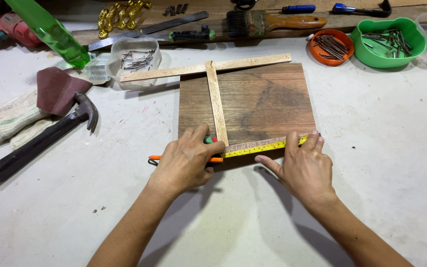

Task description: The recorder is sanding and measuring small wooden strips at a workbench to assemble a wooden frame.

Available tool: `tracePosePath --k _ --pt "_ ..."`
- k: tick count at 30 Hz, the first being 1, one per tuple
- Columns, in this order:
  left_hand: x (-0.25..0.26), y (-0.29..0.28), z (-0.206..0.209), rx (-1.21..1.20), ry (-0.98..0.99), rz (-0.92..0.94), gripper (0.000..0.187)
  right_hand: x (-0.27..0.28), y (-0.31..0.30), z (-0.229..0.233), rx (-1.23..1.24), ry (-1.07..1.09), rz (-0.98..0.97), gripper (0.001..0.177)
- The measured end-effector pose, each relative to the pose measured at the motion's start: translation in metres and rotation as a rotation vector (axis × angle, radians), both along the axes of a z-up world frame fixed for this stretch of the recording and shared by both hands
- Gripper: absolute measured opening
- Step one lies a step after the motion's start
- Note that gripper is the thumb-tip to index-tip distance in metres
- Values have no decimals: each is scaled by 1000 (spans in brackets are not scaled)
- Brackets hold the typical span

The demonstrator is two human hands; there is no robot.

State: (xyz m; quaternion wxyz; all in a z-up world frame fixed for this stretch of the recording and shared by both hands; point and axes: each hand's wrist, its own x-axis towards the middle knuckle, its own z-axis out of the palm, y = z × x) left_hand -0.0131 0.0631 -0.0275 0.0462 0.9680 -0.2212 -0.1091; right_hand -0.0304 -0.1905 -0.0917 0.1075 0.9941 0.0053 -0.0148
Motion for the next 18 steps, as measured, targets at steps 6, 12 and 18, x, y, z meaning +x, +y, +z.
tracePosePath --k 6,12,18 --pt "-1 -3 14 13 -11 5 40 -6 -23 -10 1 -101 78 51" --pt "-7 -6 20 12 -43 7 39 -9 -28 -3 61 -101 68 34" --pt "-8 -7 27 7 -35 4 41 -9 -29 7 14 -108 73 35"
